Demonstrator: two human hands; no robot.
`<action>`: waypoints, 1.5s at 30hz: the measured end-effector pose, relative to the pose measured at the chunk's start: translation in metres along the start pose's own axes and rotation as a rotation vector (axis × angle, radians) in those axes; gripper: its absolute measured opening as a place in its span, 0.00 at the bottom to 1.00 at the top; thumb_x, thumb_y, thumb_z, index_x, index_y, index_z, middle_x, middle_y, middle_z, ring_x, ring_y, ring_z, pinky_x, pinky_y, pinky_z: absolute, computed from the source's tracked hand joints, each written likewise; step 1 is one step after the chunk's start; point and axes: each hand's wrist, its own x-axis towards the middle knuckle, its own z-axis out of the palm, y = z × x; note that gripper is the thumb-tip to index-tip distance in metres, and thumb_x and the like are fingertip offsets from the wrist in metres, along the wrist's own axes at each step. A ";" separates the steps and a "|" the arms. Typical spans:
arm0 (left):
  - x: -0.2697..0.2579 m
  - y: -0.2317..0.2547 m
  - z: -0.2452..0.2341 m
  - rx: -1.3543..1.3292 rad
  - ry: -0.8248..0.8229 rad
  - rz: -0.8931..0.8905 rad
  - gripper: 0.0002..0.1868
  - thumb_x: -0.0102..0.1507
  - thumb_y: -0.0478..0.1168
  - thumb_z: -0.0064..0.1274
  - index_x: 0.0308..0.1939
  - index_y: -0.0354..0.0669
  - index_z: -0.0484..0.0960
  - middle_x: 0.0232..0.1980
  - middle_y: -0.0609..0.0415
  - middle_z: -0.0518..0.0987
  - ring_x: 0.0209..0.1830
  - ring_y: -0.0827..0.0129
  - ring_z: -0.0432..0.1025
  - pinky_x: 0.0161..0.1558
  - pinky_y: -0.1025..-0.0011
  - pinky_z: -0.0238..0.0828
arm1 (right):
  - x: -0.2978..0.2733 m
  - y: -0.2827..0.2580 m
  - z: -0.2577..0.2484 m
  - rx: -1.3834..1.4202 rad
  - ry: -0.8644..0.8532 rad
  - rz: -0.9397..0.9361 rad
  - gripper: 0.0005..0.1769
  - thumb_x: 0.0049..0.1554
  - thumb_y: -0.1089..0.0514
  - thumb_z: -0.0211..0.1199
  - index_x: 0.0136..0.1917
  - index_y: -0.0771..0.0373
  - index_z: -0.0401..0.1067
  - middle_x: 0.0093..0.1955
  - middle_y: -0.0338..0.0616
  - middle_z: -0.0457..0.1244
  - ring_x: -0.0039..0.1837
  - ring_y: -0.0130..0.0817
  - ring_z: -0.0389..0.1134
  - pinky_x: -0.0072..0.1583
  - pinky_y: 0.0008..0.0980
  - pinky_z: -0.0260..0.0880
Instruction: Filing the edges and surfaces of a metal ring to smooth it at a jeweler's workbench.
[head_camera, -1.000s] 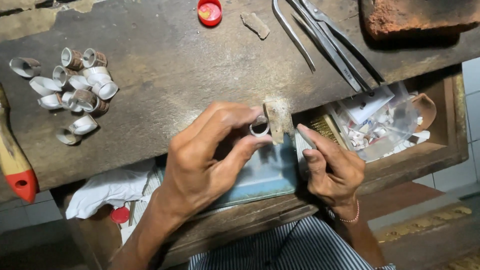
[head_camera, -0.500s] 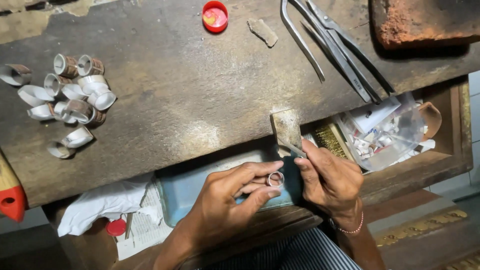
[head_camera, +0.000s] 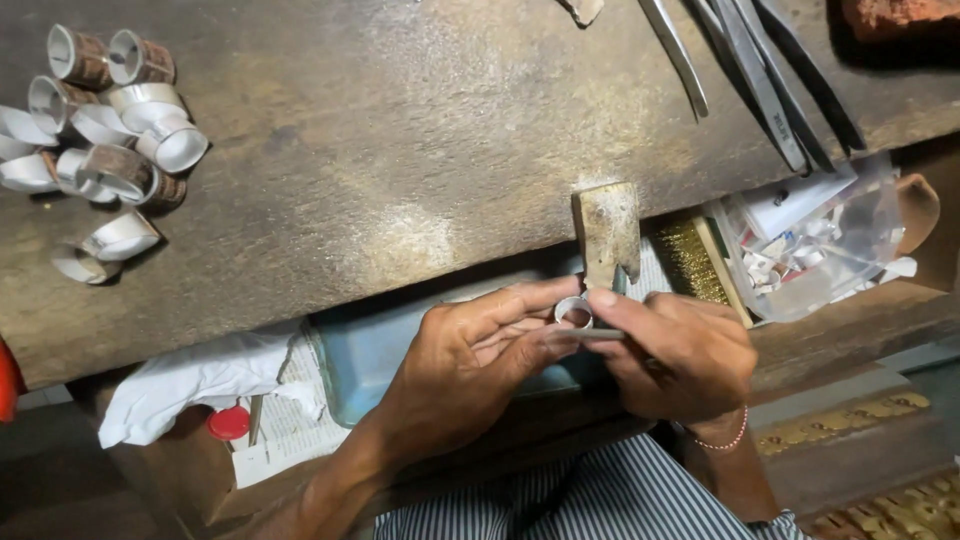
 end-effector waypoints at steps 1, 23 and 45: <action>0.001 0.000 0.001 -0.001 -0.002 -0.003 0.22 0.65 0.35 0.54 0.63 0.33 0.77 0.58 0.43 0.83 0.57 0.65 0.79 0.65 0.70 0.77 | 0.001 0.000 0.000 -0.002 -0.001 0.004 0.15 0.65 0.52 0.59 0.58 0.63 0.74 0.29 0.39 0.58 0.28 0.28 0.53 0.34 0.31 0.57; 0.004 0.002 0.002 0.085 0.015 0.045 0.19 0.61 0.37 0.61 0.55 0.37 0.81 0.58 0.48 0.81 0.57 0.67 0.78 0.62 0.70 0.79 | 0.002 -0.003 -0.001 -0.048 -0.041 -0.003 0.15 0.65 0.52 0.52 0.51 0.58 0.79 0.25 0.37 0.55 0.26 0.29 0.54 0.34 0.30 0.58; 0.000 0.010 0.012 0.289 0.109 0.188 0.19 0.63 0.32 0.58 0.58 0.36 0.77 0.54 0.45 0.83 0.56 0.62 0.83 0.59 0.68 0.85 | 0.000 0.001 0.000 -0.293 0.155 0.226 0.12 0.70 0.66 0.57 0.57 0.77 0.79 0.52 0.54 0.73 0.43 0.39 0.72 0.43 0.33 0.66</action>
